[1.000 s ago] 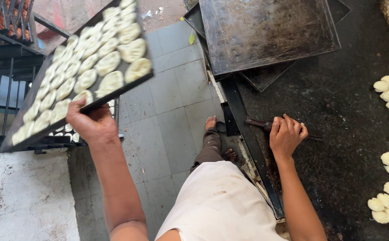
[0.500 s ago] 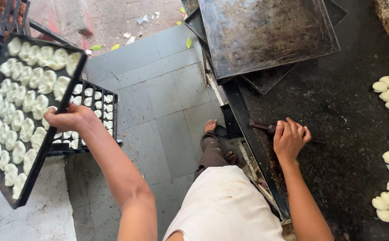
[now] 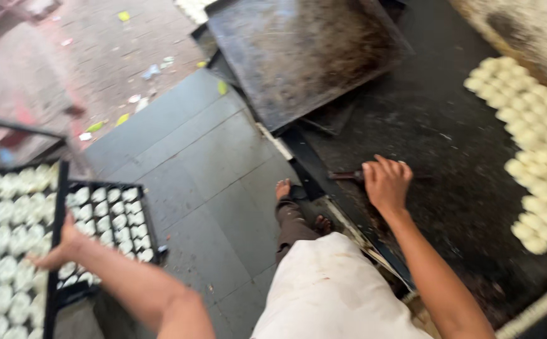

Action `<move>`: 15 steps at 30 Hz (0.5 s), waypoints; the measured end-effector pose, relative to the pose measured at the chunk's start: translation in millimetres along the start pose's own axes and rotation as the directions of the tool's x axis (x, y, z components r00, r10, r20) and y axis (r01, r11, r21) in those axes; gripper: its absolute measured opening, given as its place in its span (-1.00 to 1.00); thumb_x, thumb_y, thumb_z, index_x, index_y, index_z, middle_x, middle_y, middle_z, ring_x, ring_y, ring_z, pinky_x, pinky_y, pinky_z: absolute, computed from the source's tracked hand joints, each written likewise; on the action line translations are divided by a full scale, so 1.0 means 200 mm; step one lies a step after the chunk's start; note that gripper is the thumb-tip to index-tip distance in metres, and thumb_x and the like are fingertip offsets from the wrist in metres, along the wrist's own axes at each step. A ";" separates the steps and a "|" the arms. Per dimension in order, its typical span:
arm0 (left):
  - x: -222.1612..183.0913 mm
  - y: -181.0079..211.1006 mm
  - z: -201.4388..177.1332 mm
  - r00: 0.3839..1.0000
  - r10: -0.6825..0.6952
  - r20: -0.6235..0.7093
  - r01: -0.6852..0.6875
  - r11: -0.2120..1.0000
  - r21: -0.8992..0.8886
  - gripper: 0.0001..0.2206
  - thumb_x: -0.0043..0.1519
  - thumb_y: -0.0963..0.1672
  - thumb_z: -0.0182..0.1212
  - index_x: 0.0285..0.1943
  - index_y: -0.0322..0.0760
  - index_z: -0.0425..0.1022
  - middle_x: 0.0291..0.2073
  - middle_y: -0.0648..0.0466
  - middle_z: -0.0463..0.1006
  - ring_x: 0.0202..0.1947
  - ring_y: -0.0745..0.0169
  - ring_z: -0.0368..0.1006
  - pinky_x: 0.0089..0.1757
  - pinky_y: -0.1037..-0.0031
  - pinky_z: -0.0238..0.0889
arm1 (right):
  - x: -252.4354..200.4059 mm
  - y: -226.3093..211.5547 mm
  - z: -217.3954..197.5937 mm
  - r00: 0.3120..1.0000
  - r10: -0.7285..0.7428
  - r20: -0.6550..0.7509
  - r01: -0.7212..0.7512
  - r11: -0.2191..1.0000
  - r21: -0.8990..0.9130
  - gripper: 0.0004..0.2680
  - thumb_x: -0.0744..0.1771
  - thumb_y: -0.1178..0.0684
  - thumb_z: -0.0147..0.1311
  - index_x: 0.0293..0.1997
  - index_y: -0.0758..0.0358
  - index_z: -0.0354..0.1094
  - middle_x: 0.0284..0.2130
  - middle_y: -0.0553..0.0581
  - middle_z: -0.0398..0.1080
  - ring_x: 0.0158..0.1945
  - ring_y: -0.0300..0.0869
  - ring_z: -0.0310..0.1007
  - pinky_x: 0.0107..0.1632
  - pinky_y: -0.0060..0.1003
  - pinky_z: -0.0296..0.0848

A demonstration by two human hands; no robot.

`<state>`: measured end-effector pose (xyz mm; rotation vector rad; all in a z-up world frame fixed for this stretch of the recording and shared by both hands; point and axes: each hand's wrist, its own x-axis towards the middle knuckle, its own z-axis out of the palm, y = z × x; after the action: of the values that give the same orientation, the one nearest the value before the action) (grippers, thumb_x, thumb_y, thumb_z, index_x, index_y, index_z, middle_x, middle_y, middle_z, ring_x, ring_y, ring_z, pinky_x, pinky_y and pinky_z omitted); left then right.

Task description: The person prepares dough by rolling small portions into flat discs with a rolling pin and placing them onto a metal baking tray.

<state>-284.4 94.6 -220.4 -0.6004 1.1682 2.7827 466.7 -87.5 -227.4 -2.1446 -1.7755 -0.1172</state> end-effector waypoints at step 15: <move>0.15 0.14 -0.09 0.677 0.541 0.498 -0.735 0.476 0.482 -0.60 -0.09 -0.29 0.46 -0.19 -0.19 0.34 -0.30 0.05 0.47 -0.34 0.21 0.36 -0.29 0.30 0.39 | -0.01 0.04 -0.06 0.998 0.012 0.064 -0.013 1.000 0.018 -0.71 0.46 -0.14 -0.12 -0.03 0.17 0.55 0.13 0.16 0.48 0.25 -0.01 0.34 0.38 0.13 -0.03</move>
<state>-311.3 58.4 -224.1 0.4142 2.5311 2.4238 475.5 -94.9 -219.1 -2.1690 -1.7908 -0.0291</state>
